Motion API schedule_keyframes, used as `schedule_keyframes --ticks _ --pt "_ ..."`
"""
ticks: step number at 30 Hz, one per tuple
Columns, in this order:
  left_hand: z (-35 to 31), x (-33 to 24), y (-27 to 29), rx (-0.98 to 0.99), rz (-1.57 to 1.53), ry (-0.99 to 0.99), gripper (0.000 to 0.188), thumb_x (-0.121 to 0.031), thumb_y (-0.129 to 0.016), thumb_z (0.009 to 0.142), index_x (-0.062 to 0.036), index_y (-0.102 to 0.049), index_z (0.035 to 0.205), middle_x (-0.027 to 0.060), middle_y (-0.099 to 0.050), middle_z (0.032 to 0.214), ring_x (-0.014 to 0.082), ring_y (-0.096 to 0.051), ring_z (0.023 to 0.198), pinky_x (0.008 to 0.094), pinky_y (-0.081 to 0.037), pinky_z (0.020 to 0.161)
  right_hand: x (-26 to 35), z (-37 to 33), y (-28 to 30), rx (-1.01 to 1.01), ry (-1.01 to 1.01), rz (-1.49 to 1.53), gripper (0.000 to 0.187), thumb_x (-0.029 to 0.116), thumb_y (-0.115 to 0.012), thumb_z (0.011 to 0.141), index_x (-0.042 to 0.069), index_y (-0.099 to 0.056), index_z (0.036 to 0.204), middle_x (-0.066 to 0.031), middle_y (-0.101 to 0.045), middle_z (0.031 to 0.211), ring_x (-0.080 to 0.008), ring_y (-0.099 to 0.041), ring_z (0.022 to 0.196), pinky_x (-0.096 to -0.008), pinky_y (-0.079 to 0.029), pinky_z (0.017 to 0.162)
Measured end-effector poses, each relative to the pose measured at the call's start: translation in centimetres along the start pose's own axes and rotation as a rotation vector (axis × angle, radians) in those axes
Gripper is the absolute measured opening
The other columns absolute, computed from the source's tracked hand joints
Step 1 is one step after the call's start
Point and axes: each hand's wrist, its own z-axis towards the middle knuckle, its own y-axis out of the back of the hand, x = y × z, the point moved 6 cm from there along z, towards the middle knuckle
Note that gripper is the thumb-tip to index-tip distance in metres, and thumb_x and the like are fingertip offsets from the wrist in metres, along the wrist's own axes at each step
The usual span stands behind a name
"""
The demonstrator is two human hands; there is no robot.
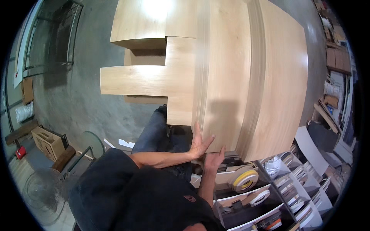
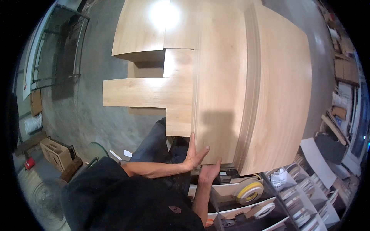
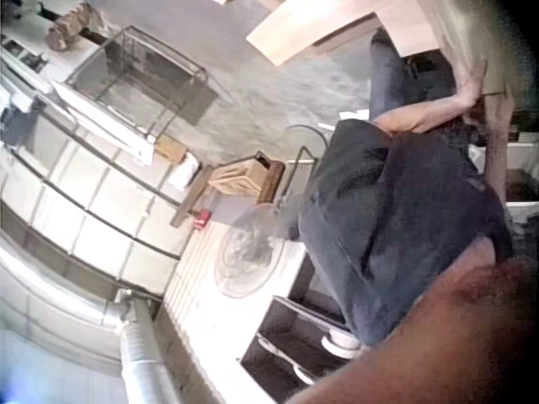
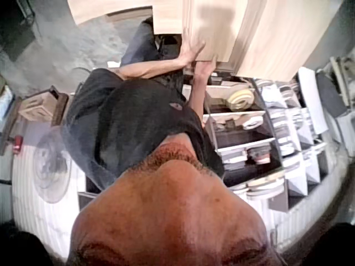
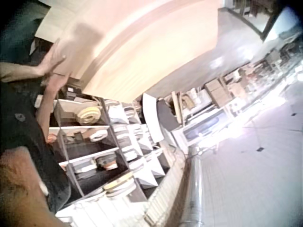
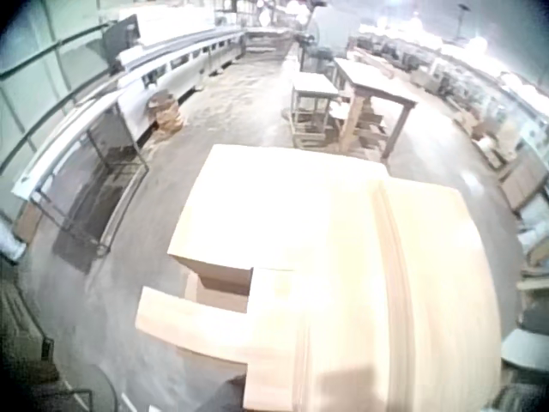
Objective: The person places a wood board onto an edge-banding machine, guides it through by hand, and then carries the board to a stack on a nearby table.
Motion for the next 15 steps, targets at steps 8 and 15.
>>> schedule_keyframes --ticks 8,15 --pt "1.0 0.1 0.3 0.102 -0.156 -0.043 0.089 -0.041 -0.061 0.088 0.0053 -0.011 0.146 0.0271 -0.016 0.151 0.0352 -0.015 0.142 0.0377 -0.014 0.115 0.8 0.3 2.1 -0.041 -0.024 -0.05 0.052 0.034 -0.034 0.101 0.001 -0.033 0.141 -0.0149 -0.039 0.143 -0.0292 -0.038 0.131 -0.0444 -0.03 0.11" --pt "33.6 -13.3 16.1 -0.142 -0.261 -0.25 0.069 -0.055 -0.036 0.096 0.0024 -0.042 0.134 0.0176 -0.054 0.124 0.0239 -0.052 0.116 0.038 -0.039 0.101 0.2 -0.5 2.6 0.014 0.027 -0.115 0.051 0.034 -0.034 0.102 0.003 -0.032 0.142 -0.0133 -0.039 0.144 -0.0286 -0.038 0.131 -0.0429 -0.029 0.111"
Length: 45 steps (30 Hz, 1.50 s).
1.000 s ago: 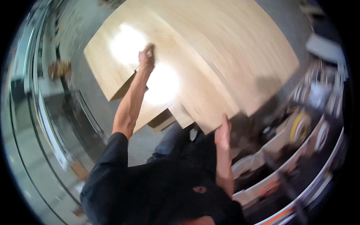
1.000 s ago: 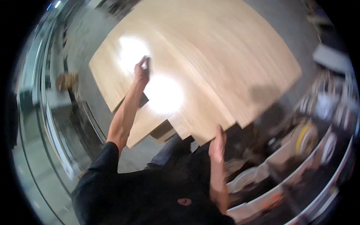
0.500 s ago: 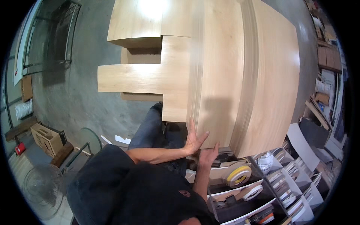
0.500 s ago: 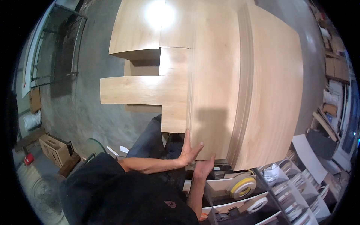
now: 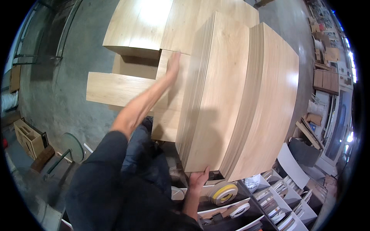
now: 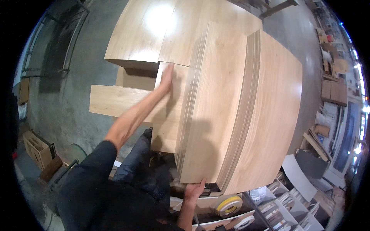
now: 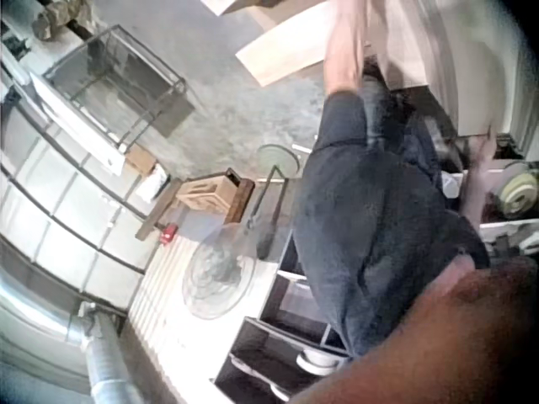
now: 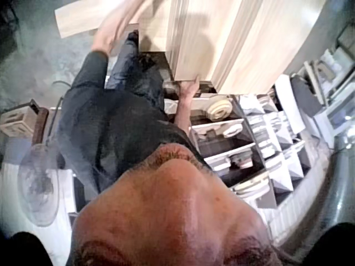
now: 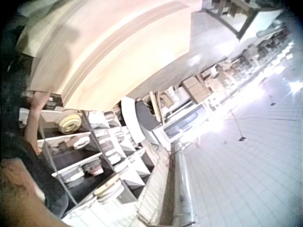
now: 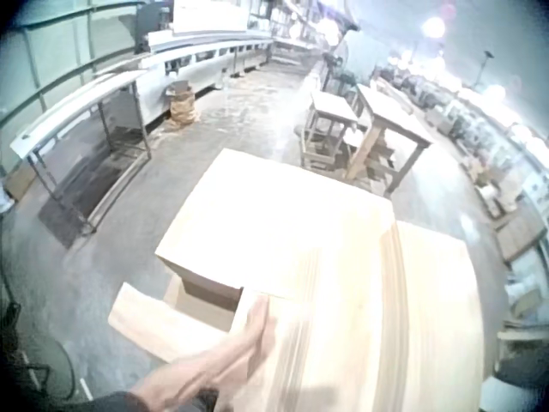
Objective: The person places a wood board onto an edge-banding machine, guides it through by hand, and then carries the board to a stack on a nearby table.
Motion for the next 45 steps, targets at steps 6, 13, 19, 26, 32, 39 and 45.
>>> schedule_keyframes --ticks 6,13,19,26,32,39,45 --pt "7.8 -8.4 -7.3 -0.156 0.168 -0.278 0.059 -0.046 -0.033 0.097 0.0017 -0.047 0.129 0.0194 -0.052 0.13 0.0306 -0.049 0.119 0.0393 -0.036 0.102 -1.9 1.7 -0.3 -0.017 -0.022 -0.047 0.05 0.034 -0.031 0.103 0.004 -0.031 0.142 -0.0119 -0.039 0.144 -0.0277 -0.04 0.129 -0.0418 -0.031 0.11" --pt "-17.6 3.5 -9.7 0.031 0.011 -0.031 0.065 -0.048 -0.032 0.097 0.0025 -0.039 0.138 0.0194 -0.048 0.132 0.0279 -0.045 0.122 0.0357 -0.033 0.105 1.5 0.8 -0.5 0.056 0.11 -0.119 0.051 0.033 -0.032 0.103 0.001 -0.029 0.142 -0.0136 -0.037 0.145 -0.0272 -0.037 0.131 -0.041 -0.028 0.111" --pt "-41.4 17.7 -2.8 0.085 -0.063 0.31 0.058 -0.032 -0.046 0.095 0.0043 -0.036 0.14 0.0189 -0.042 0.143 0.0262 -0.039 0.132 0.0341 -0.03 0.108 0.2 2.0 -2.7 0.063 0.078 -0.067 0.052 0.034 -0.031 0.102 0.001 -0.029 0.142 -0.0157 -0.038 0.144 -0.0287 -0.037 0.131 -0.0445 -0.029 0.111" --pt "-43.0 14.9 11.3 0.409 0.734 0.226 0.049 -0.025 -0.062 0.087 0.0026 -0.054 0.127 0.0204 -0.061 0.12 0.0259 -0.06 0.106 0.0349 -0.047 0.092 -0.8 2.9 0.1 0.104 0.051 0.21 0.081 0.045 -0.037 0.098 -0.007 0.005 0.145 -0.0242 0.009 0.153 -0.0343 0.003 0.143 -0.0488 -0.005 0.117" --pt "-44.7 11.0 32.0 -0.13 0.487 0.339 0.042 -0.022 -0.06 0.089 0.0009 -0.057 0.124 0.0102 -0.063 0.113 0.019 -0.059 0.103 0.0317 -0.047 0.087 -4.1 5.2 4.2 0.177 0.006 0.275 0.079 0.045 -0.035 0.098 -0.007 0.003 0.145 -0.023 0.008 0.154 -0.0338 0.005 0.144 -0.0484 -0.007 0.117" --pt "-50.7 14.6 47.3 -0.319 0.317 0.493 0.03 -0.021 -0.064 0.083 -0.0001 -0.063 0.106 0.0048 -0.063 0.092 0.0137 -0.057 0.085 0.0281 -0.046 0.074 -7.8 11.6 8.4 -0.294 0.12 0.516 0.077 0.049 -0.031 0.098 -0.003 -0.003 0.147 -0.0175 0.001 0.156 -0.0254 0.0 0.145 -0.0422 -0.006 0.118" --pt "-54.7 14.4 54.2 -0.404 0.504 0.549 0.048 -0.02 -0.064 0.083 0.0059 -0.054 0.122 0.0135 -0.062 0.106 0.021 -0.059 0.09 0.0315 -0.048 0.073 -5.2 9.4 1.9 -0.168 0.243 0.462 0.057 0.043 -0.031 0.094 0.013 -0.033 0.141 -0.0059 -0.019 0.156 -0.0179 -0.024 0.14 -0.0429 -0.025 0.112"
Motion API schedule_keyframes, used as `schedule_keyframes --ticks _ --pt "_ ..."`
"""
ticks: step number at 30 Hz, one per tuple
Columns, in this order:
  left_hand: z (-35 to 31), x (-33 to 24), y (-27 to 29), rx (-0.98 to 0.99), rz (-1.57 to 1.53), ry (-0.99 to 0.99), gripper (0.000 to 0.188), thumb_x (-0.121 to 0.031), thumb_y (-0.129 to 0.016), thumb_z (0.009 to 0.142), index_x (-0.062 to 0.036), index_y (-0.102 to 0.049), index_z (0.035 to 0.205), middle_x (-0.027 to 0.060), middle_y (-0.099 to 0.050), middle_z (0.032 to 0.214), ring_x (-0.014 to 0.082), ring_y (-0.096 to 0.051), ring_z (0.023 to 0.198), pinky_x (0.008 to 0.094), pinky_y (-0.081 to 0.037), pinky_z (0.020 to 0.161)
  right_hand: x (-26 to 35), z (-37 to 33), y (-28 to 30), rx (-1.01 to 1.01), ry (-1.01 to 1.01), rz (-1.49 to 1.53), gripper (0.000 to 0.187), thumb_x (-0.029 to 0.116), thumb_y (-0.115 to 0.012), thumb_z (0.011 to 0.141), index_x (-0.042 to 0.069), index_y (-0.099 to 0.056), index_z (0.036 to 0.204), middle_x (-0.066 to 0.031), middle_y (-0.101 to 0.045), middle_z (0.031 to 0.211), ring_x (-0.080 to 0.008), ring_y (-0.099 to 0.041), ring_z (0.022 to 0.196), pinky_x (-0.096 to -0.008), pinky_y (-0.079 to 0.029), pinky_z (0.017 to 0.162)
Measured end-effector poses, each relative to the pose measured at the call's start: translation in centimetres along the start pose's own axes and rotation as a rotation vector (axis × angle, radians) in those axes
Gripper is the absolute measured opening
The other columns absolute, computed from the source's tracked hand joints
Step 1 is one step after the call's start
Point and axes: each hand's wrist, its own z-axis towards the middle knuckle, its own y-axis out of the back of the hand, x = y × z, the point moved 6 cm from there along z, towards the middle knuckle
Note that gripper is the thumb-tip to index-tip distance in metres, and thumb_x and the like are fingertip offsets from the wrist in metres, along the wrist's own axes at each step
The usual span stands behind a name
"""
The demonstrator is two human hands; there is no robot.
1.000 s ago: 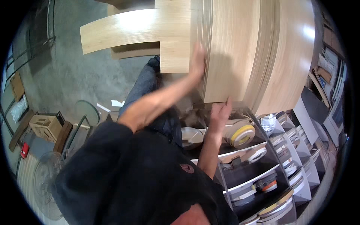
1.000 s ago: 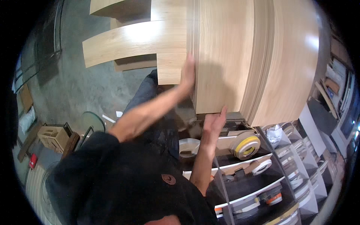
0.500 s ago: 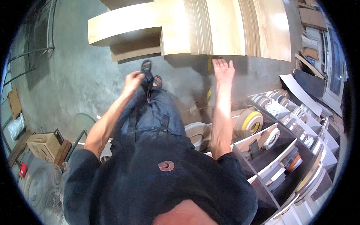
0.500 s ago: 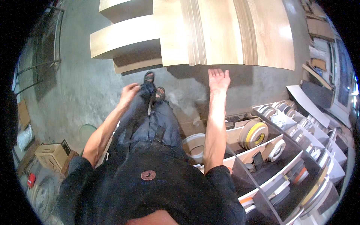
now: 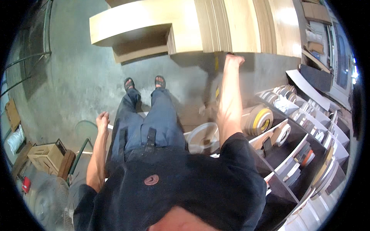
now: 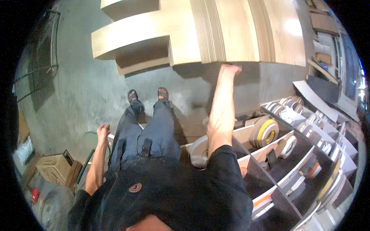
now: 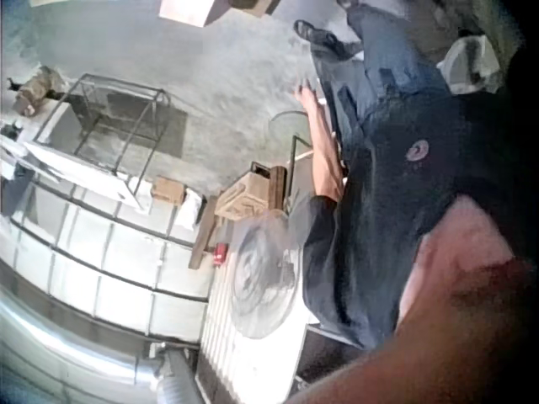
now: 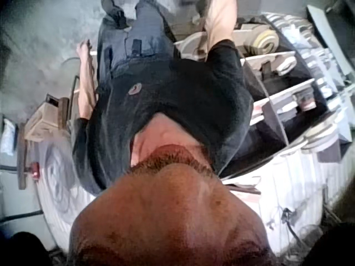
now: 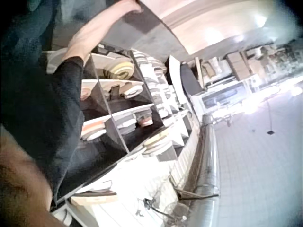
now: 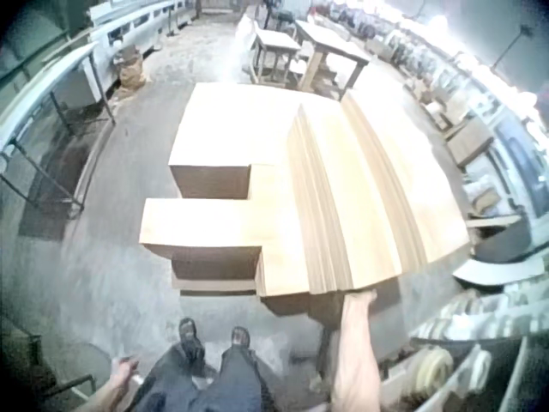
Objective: The person places a wood board onto an edge-banding machine, guides it through by hand, and then carries the board to a stack on a nearby table.
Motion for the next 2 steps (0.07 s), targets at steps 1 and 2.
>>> schedule_keyframes --ticks 1,2 --pt "-1.3 -0.47 1.21 -0.028 0.003 0.002 0.048 -0.02 -0.065 0.083 0.0058 -0.054 0.122 0.0101 -0.061 0.105 0.0194 -0.059 0.093 0.0317 -0.048 0.079 0.15 -0.88 -1.85 0.068 0.009 0.018 0.057 0.044 -0.031 0.093 0.015 -0.034 0.141 -0.0049 -0.018 0.156 -0.0172 -0.024 0.14 -0.043 -0.025 0.111" --pt "-1.24 -0.41 1.47 -0.024 0.002 -0.001 0.048 -0.02 -0.065 0.083 0.0058 -0.054 0.122 0.0101 -0.061 0.105 0.0194 -0.059 0.093 0.0317 -0.048 0.079 0.11 -1.15 -2.04 0.07 0.012 0.02 0.057 0.044 -0.031 0.093 0.015 -0.034 0.141 -0.0049 -0.018 0.156 -0.0172 -0.024 0.14 -0.043 -0.025 0.111"
